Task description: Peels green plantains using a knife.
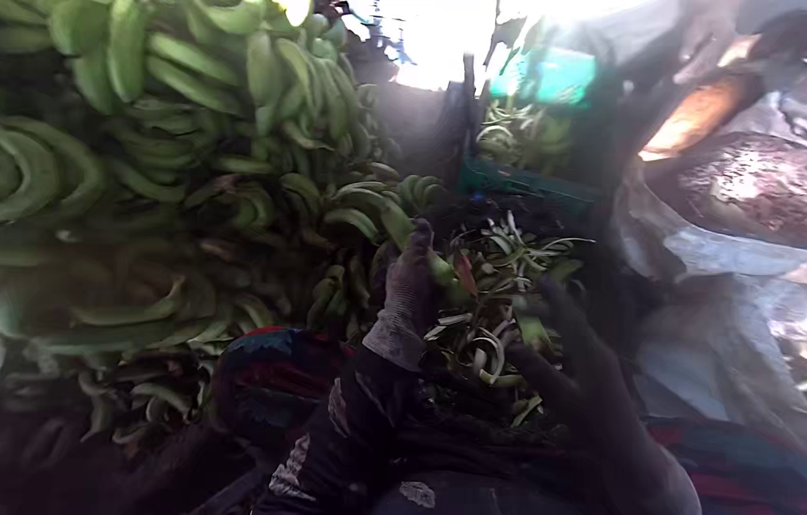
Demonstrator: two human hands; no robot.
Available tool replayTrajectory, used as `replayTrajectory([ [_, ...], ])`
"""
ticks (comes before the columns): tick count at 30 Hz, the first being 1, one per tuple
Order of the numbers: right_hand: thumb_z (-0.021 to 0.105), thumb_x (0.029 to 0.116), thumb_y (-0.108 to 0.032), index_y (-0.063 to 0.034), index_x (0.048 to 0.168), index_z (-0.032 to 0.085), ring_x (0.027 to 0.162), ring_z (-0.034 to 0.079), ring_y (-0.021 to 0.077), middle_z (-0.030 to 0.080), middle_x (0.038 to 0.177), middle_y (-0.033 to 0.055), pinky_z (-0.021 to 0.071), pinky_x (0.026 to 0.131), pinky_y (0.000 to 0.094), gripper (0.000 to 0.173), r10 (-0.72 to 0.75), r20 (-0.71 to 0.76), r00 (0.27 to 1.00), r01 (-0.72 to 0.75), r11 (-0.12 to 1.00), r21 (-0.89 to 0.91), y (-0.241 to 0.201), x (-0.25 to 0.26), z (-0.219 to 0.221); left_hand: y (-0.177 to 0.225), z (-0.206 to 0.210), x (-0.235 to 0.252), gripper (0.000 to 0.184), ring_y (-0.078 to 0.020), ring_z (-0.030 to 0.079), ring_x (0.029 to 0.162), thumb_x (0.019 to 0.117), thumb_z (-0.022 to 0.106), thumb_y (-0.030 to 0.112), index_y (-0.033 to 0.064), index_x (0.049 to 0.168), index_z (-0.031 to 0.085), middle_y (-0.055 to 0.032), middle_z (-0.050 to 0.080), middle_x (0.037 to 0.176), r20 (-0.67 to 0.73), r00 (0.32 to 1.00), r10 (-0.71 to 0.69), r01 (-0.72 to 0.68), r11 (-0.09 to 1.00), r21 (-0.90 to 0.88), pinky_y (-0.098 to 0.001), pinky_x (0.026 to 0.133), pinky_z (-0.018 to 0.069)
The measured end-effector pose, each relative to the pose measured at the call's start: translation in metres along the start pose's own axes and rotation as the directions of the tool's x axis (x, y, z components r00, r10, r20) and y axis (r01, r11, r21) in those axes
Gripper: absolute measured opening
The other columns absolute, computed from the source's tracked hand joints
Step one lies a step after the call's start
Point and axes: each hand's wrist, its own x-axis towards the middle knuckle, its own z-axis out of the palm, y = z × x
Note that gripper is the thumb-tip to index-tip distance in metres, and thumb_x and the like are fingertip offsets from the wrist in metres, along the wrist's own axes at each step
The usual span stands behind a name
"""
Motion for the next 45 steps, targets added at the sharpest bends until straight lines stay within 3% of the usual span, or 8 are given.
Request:
replayTrajectory([
  [3, 0.078, 0.0835, -0.048, -0.0030, 0.160, 0.029, 0.139, 0.047, 0.0407, 0.048, 0.153, 0.0216, 0.0404, 0.109, 0.0654, 0.101, -0.111, -0.091, 0.990, 0.102, 0.990, -0.095, -0.005, 0.033, 0.009, 0.011, 0.030, -0.034, 0.052, -0.0129, 0.063, 0.079, 0.1013, 0.048, 0.058, 0.0179, 0.133, 0.057, -0.0039, 0.066, 0.097, 0.268, 0.963, -0.012, 0.016, 1.000, -0.014, -0.0326, 0.068, 0.0555],
  [13, 0.063, 0.0972, -0.033, -0.0036, 0.129, 0.060, 0.074, 0.064, 0.0053, 0.068, 0.093, 0.0011, 0.0583, 0.066, 0.0271, 0.043, 0.269, 0.193, 0.944, -0.305, 0.934, 0.189, -0.005, -0.052, -0.013, 0.000, -0.039, 0.053, 0.039, -0.0160, 0.067, 0.081, 0.1051, 0.053, 0.028, 0.0072, 0.137, 0.045, -0.0056, 0.063, 0.095, -0.240, 0.938, 0.248, -0.286, 0.948, -0.139, -0.0376, 0.078, 0.0598],
  [19, 0.072, 0.0899, -0.051, -0.0144, 0.163, 0.022, 0.136, 0.047, 0.0409, 0.043, 0.154, 0.0218, 0.0399, 0.107, 0.0658, 0.096, 0.128, -0.147, 0.981, -0.167, 0.941, -0.295, 0.024, 0.029, -0.021, 0.027, -0.010, 0.038, 0.038, -0.0200, 0.065, 0.092, 0.1119, 0.027, 0.038, 0.0102, 0.119, 0.052, -0.0067, 0.061, 0.097, 0.074, 0.912, 0.403, -0.355, 0.868, -0.348, -0.0451, 0.089, 0.0571],
  [22, 0.080, 0.0857, -0.043, -0.0077, 0.152, 0.046, 0.137, 0.045, 0.0497, 0.051, 0.147, 0.0270, 0.0312, 0.110, 0.0723, 0.082, 0.164, 0.008, 0.986, -0.146, 0.896, -0.420, 0.045, 0.031, 0.036, 0.021, -0.016, 0.029, 0.033, -0.0202, 0.067, 0.093, 0.1114, 0.032, 0.037, 0.0129, 0.112, 0.055, -0.0056, 0.064, 0.095, 0.072, 0.946, 0.317, -0.270, 0.888, -0.372, -0.0443, 0.087, 0.0579],
  [29, 0.067, 0.0931, -0.013, -0.0095, 0.134, 0.065, 0.142, 0.037, 0.0503, 0.052, 0.149, 0.0217, 0.0124, 0.116, 0.0767, 0.041, 0.531, 0.708, 0.465, 0.097, 0.764, -0.637, 0.077, 0.012, 0.133, 0.006, -0.025, 0.028, 0.036, -0.0167, 0.067, 0.090, 0.1089, 0.037, 0.046, 0.0162, 0.116, 0.057, -0.0027, 0.065, 0.097, -0.042, 0.974, 0.224, -0.227, 0.932, -0.283, -0.0409, 0.082, 0.0589],
  [35, 0.070, 0.0910, -0.028, 0.0007, 0.113, 0.070, 0.109, 0.067, 0.0336, 0.072, 0.111, 0.0182, 0.0489, 0.099, 0.0554, 0.036, 0.298, 0.291, 0.909, -0.272, 0.954, -0.124, 0.047, 0.019, 0.038, 0.017, -0.024, 0.033, 0.049, -0.0178, 0.067, 0.095, 0.1093, 0.024, 0.051, 0.0162, 0.120, 0.056, -0.0037, 0.067, 0.101, -0.081, 0.957, 0.278, -0.289, 0.908, -0.302, -0.0413, 0.083, 0.0584],
  [39, 0.070, 0.0931, -0.010, -0.0032, 0.116, 0.064, 0.095, 0.070, 0.0120, 0.072, 0.103, 0.0041, 0.0600, 0.087, 0.0310, 0.025, 0.374, 0.182, 0.909, -0.380, 0.569, 0.729, 0.039, 0.008, 0.002, 0.002, -0.007, 0.032, 0.041, -0.0178, 0.067, 0.100, 0.1107, 0.024, 0.042, 0.0158, 0.123, 0.054, -0.0031, 0.066, 0.105, -0.007, 0.941, 0.339, -0.325, 0.896, -0.302, -0.0426, 0.090, 0.0572],
  [45, 0.050, 0.1062, -0.033, -0.0060, 0.128, 0.061, 0.077, 0.067, 0.0160, 0.066, 0.089, 0.0056, 0.0616, 0.078, 0.0378, 0.037, 0.569, 0.165, 0.806, -0.425, 0.361, 0.830, 0.037, 0.002, -0.003, -0.007, 0.009, 0.022, 0.043, -0.0184, 0.065, 0.108, 0.1094, 0.033, 0.046, 0.0176, 0.137, 0.051, -0.0043, 0.066, 0.117, 0.094, 0.932, 0.350, -0.314, 0.909, -0.274, -0.0449, 0.094, 0.0560],
])
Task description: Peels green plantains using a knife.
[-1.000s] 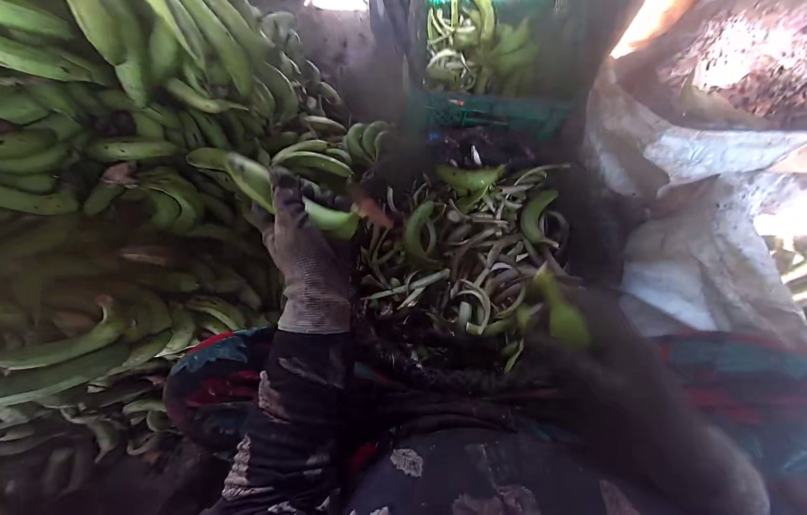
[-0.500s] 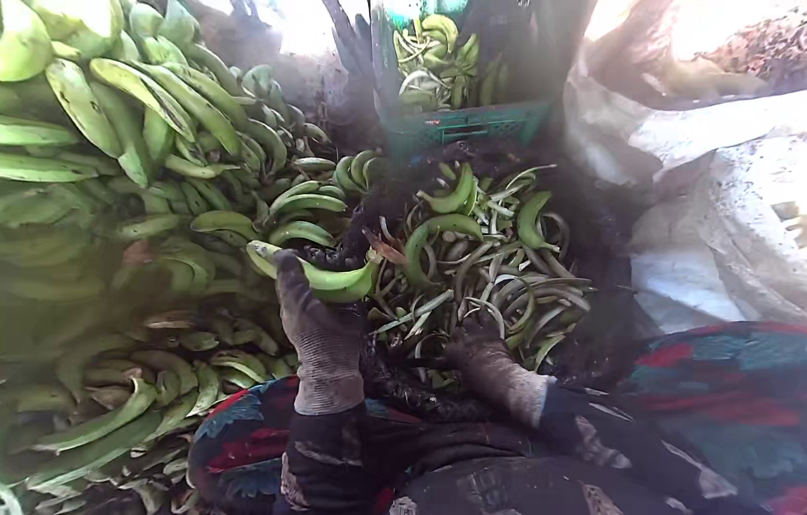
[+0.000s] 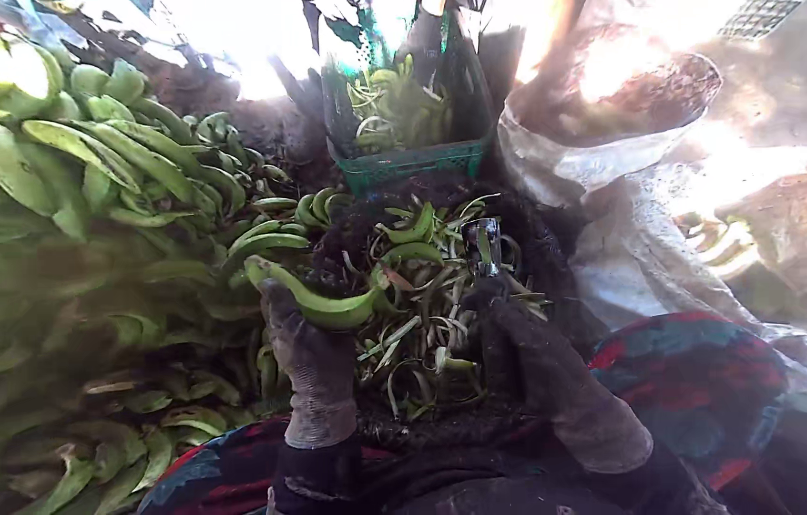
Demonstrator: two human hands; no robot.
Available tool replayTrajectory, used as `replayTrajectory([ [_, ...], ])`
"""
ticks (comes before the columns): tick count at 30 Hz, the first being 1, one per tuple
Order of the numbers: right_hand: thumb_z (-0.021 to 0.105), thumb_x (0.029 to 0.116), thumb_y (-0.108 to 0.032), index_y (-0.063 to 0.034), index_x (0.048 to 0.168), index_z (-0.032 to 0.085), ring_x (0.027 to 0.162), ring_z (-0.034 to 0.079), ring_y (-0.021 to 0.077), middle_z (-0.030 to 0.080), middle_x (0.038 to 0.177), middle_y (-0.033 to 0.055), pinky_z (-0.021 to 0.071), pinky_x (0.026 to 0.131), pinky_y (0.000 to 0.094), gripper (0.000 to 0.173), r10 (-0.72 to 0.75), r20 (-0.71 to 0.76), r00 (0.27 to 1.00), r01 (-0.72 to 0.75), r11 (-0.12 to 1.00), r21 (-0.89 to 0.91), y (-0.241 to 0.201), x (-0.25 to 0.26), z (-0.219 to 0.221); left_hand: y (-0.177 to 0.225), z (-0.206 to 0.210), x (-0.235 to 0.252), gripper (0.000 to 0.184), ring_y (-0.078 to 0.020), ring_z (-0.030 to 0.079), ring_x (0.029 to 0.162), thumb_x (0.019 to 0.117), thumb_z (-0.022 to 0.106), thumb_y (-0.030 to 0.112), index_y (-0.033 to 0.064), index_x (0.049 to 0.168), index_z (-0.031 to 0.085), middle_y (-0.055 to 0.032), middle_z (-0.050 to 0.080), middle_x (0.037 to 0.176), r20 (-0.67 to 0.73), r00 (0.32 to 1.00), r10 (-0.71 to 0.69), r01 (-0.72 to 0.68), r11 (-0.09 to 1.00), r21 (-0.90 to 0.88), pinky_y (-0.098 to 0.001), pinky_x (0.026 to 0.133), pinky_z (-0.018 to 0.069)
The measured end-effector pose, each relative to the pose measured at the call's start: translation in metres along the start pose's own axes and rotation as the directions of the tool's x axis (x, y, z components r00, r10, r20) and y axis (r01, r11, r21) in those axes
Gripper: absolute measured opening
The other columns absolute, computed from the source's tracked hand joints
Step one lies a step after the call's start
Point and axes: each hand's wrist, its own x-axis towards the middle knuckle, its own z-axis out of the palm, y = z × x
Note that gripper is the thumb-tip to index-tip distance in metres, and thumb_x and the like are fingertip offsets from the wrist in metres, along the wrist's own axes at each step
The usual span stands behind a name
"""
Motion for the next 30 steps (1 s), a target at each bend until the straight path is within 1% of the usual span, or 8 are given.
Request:
replayTrajectory([
  [4, 0.055, 0.1029, -0.025, -0.0053, 0.142, 0.049, 0.092, 0.072, 0.0214, 0.071, 0.108, 0.0107, 0.0632, 0.082, 0.0390, 0.044, 0.035, 0.042, 0.998, -0.030, 0.992, -0.120, 0.001, -0.013, 0.008, -0.002, 0.000, -0.007, 0.045, -0.0150, 0.067, 0.101, 0.1079, 0.038, 0.046, 0.0161, 0.139, 0.047, -0.0029, 0.066, 0.113, 0.017, 0.999, 0.029, -0.030, 0.993, 0.113, -0.0395, 0.088, 0.0581],
  [8, 0.054, 0.1001, -0.023, -0.0072, 0.137, 0.055, 0.085, 0.068, 0.0046, 0.070, 0.101, -0.0026, 0.0592, 0.075, 0.0239, 0.040, -0.007, 0.163, 0.987, 0.061, 0.942, -0.329, 0.004, -0.026, 0.024, 0.003, 0.002, -0.023, 0.058, -0.0056, 0.066, 0.099, 0.1013, 0.054, 0.051, 0.0108, 0.142, 0.043, 0.0044, 0.065, 0.112, 0.061, 0.973, 0.224, -0.232, 0.949, 0.213, -0.0284, 0.088, 0.0582],
  [11, 0.054, 0.1022, -0.028, -0.0104, 0.126, 0.060, 0.079, 0.067, 0.0041, 0.068, 0.093, -0.0044, 0.0588, 0.071, 0.0243, 0.030, 0.067, 0.226, 0.972, 0.015, 0.940, -0.341, 0.013, -0.032, 0.032, 0.006, 0.005, -0.031, 0.048, -0.0021, 0.067, 0.097, 0.0994, 0.060, 0.049, 0.0137, 0.131, 0.055, 0.0095, 0.068, 0.110, 0.143, 0.896, 0.420, -0.443, 0.868, 0.226, -0.0239, 0.084, 0.0584],
  [15, 0.051, 0.1043, -0.028, -0.0100, 0.123, 0.059, 0.072, 0.071, 0.0117, 0.071, 0.089, 0.0003, 0.0630, 0.064, 0.0302, 0.027, 0.185, 0.256, 0.949, -0.099, 0.945, -0.312, 0.017, -0.033, 0.041, 0.011, -0.003, -0.038, 0.042, -0.0041, 0.065, 0.106, 0.1043, 0.051, 0.047, 0.0160, 0.133, 0.057, 0.0077, 0.065, 0.124, 0.407, 0.704, 0.582, -0.706, 0.638, 0.307, -0.0253, 0.088, 0.0579],
  [22, 0.047, 0.1045, -0.031, -0.0114, 0.115, 0.058, 0.059, 0.064, 0.0074, 0.064, 0.076, -0.0038, 0.0574, 0.053, 0.0266, 0.024, 0.109, 0.246, 0.963, -0.031, 0.953, -0.303, 0.012, -0.032, 0.046, 0.022, 0.012, -0.043, 0.039, -0.0008, 0.061, 0.114, 0.1020, 0.056, 0.047, 0.0256, 0.134, 0.059, 0.0142, 0.063, 0.130, 0.482, 0.610, 0.629, -0.776, 0.597, 0.203, -0.0219, 0.095, 0.0530],
  [24, 0.046, 0.1047, -0.030, -0.0081, 0.115, 0.061, 0.064, 0.064, 0.0076, 0.065, 0.080, -0.0012, 0.0581, 0.059, 0.0283, 0.028, 0.133, 0.327, 0.936, 0.033, 0.888, -0.458, 0.021, -0.028, 0.039, 0.029, 0.025, -0.039, 0.039, -0.0055, 0.063, 0.112, 0.1034, 0.053, 0.047, 0.0230, 0.134, 0.057, 0.0092, 0.065, 0.127, 0.448, 0.678, 0.583, -0.679, 0.731, 0.075, -0.0269, 0.095, 0.0544],
  [27, 0.046, 0.1078, -0.026, -0.0030, 0.125, 0.063, 0.093, 0.066, 0.0233, 0.067, 0.105, 0.0141, 0.0534, 0.086, 0.0456, 0.033, 0.360, 0.479, 0.801, 0.082, 0.726, -0.683, 0.046, -0.018, 0.021, 0.051, 0.059, -0.034, 0.041, -0.0083, 0.064, 0.082, 0.1041, 0.040, 0.055, 0.0197, 0.115, 0.057, 0.0038, 0.062, 0.092, 0.292, 0.937, 0.193, -0.133, 0.968, -0.213, -0.0275, 0.074, 0.0579],
  [30, 0.048, 0.1052, -0.027, -0.0056, 0.133, 0.064, 0.088, 0.067, 0.0124, 0.071, 0.106, 0.0066, 0.0579, 0.081, 0.0360, 0.038, -0.069, 0.372, 0.926, 0.274, 0.802, -0.531, 0.021, -0.003, 0.008, 0.050, 0.050, -0.024, 0.048, -0.0109, 0.067, 0.088, 0.1086, 0.025, 0.051, 0.0170, 0.120, 0.057, -0.0009, 0.064, 0.099, 0.272, 0.954, -0.126, 0.189, 0.957, -0.221, -0.0294, 0.077, 0.0596],
])
